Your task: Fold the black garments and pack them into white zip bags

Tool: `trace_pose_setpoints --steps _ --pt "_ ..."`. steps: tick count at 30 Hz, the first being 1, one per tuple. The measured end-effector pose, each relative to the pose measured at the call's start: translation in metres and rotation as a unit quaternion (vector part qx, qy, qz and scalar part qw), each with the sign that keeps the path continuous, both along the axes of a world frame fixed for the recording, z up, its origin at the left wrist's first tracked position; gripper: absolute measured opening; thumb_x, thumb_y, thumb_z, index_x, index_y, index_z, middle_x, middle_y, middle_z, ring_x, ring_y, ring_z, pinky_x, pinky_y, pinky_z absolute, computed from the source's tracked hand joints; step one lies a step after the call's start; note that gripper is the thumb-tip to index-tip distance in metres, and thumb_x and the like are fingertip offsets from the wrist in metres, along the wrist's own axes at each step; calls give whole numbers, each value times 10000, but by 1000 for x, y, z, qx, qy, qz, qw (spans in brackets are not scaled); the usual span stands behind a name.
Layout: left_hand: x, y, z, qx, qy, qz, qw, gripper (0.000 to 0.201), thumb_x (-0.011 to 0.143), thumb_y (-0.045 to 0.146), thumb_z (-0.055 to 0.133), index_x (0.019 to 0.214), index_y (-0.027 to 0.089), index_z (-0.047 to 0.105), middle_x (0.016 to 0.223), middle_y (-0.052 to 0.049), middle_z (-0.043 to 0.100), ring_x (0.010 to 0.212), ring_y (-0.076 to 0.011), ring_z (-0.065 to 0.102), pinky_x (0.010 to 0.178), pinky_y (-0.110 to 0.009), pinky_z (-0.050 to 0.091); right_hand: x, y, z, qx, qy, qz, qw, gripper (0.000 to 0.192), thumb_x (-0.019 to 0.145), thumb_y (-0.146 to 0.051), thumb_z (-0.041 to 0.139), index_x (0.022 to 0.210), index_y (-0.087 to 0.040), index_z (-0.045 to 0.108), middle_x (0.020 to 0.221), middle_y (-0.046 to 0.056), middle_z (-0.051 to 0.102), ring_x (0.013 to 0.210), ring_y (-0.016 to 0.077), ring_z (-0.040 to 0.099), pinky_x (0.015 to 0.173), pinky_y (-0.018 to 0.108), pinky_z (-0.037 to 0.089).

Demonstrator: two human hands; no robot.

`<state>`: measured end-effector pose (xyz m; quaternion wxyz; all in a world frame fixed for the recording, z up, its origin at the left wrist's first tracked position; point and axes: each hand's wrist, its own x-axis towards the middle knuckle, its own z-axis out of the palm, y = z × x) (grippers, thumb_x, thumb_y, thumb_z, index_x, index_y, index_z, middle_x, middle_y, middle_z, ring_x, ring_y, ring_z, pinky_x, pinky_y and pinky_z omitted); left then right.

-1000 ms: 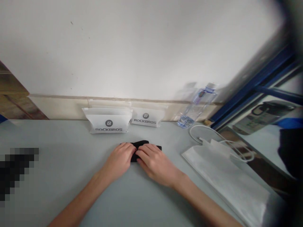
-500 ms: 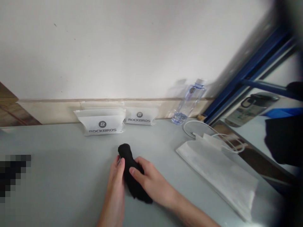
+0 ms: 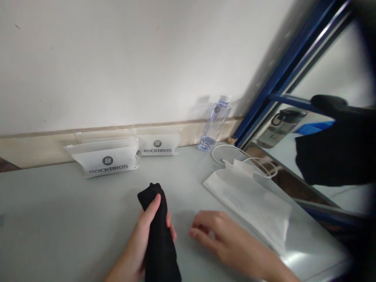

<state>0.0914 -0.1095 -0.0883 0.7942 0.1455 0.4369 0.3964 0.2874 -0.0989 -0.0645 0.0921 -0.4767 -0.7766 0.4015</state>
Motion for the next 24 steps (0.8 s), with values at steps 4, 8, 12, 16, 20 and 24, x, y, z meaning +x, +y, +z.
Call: trace_pose_setpoints --steps 4,8,12,16,20,24 --pt "-14 11 3 -76 85 -43 993 613 678 750 492 591 145 535 421 -16 507 328 -89 434 322 -170 295 81 19 -12 205 -251 -97 941 396 800 -436 540 1079 -162 598 1161 166 571 1066 352 523 891 519 389" --pt "-20 13 -4 -47 25 -5 999 438 747 568 489 642 146 540 444 -4 495 335 -86 425 326 -173 296 115 30 -28 171 -288 -75 939 444 838 -480 475 1133 -163 575 1195 163 553 1106 330 516 909 489 403" --pt "-26 14 -15 -15 -32 -13 999 305 700 425 469 718 136 565 532 -13 535 408 -92 481 407 -187 391 91 37 -19 161 -223 -36 961 288 887 -364 392 876 -173 608 918 117 620 818 249 601 752 401 439" --pt "-28 13 -11 11 -59 -90 994 334 676 406 537 749 89 608 477 -40 546 337 -107 474 339 -190 337 30 32 -10 148 -178 -15 973 284 889 -270 361 650 -194 493 662 49 568 586 178 524 592 316 372" --pt "-21 5 6 91 -22 -110 989 321 700 358 578 904 111 609 477 -47 598 365 -132 532 359 -179 377 -37 12 -18 87 -15 15 996 202 854 -206 404 662 -197 468 638 1 555 577 133 510 573 254 357" --pt "-20 0 15 106 24 -104 989 317 713 285 577 1004 160 585 520 2 593 391 -108 535 380 -158 389 -64 2 -25 42 125 -54 990 192 827 -209 411 635 -199 402 604 -18 486 574 124 455 542 240 344"
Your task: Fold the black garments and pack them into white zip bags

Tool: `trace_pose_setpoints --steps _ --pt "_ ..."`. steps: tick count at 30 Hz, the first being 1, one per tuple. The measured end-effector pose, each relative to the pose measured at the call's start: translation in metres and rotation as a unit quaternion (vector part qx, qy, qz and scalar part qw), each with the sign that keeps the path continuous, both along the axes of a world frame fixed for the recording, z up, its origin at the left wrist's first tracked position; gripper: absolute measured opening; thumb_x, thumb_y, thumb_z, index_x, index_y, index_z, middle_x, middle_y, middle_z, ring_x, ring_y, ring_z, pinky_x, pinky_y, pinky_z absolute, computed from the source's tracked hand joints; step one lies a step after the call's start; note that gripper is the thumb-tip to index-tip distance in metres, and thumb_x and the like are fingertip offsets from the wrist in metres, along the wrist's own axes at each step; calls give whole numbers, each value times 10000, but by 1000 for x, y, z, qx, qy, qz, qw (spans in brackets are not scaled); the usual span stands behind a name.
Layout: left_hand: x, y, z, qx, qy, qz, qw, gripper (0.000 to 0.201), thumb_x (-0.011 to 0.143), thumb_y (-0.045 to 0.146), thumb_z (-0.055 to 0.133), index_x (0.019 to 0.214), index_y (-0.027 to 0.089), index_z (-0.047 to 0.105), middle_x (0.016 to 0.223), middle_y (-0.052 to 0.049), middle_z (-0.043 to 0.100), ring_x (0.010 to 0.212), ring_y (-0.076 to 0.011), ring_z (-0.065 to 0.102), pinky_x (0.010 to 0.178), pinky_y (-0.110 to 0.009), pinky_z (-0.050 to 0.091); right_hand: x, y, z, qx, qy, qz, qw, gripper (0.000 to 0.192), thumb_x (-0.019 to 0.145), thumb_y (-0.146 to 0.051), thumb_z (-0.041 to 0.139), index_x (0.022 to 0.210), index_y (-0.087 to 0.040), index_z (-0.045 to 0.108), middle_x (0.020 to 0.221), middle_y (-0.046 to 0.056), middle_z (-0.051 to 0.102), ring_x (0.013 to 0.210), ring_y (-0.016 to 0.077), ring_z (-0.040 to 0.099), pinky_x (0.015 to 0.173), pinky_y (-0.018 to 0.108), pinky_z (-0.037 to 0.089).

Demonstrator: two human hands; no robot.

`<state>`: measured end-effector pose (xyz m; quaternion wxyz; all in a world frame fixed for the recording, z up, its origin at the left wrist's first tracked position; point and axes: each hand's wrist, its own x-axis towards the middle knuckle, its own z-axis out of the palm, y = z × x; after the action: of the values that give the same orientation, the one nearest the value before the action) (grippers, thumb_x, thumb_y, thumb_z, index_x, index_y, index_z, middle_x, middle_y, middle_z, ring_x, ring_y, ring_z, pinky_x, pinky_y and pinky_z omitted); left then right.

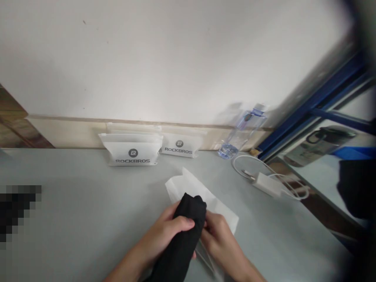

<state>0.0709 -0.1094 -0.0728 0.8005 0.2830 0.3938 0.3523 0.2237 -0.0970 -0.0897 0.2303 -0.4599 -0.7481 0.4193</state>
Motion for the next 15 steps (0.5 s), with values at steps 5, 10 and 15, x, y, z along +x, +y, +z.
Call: trace_pose_setpoints --steps 5,10,15 --pt "-7 3 2 -7 40 19 999 427 726 289 547 1144 203 528 646 6 612 392 -113 525 373 -187 379 11 5 0 -106 139 -156 972 312 863 -466 468 724 -187 491 553 -44 416 503 107 390 475 234 299" --pt "-5 -2 11 127 228 38 965 384 734 204 573 1111 269 608 933 -14 680 802 -194 634 724 -266 475 13 -3 23 -116 142 -127 975 350 870 -498 465 687 -199 460 507 -55 407 467 92 369 453 225 270" --pt "2 -5 11 137 152 99 974 88 719 187 637 787 224 680 822 4 691 1019 -224 584 962 -303 389 -1 -17 47 -100 -4 72 992 328 896 -419 417 651 -205 454 544 -31 453 523 104 409 481 226 297"
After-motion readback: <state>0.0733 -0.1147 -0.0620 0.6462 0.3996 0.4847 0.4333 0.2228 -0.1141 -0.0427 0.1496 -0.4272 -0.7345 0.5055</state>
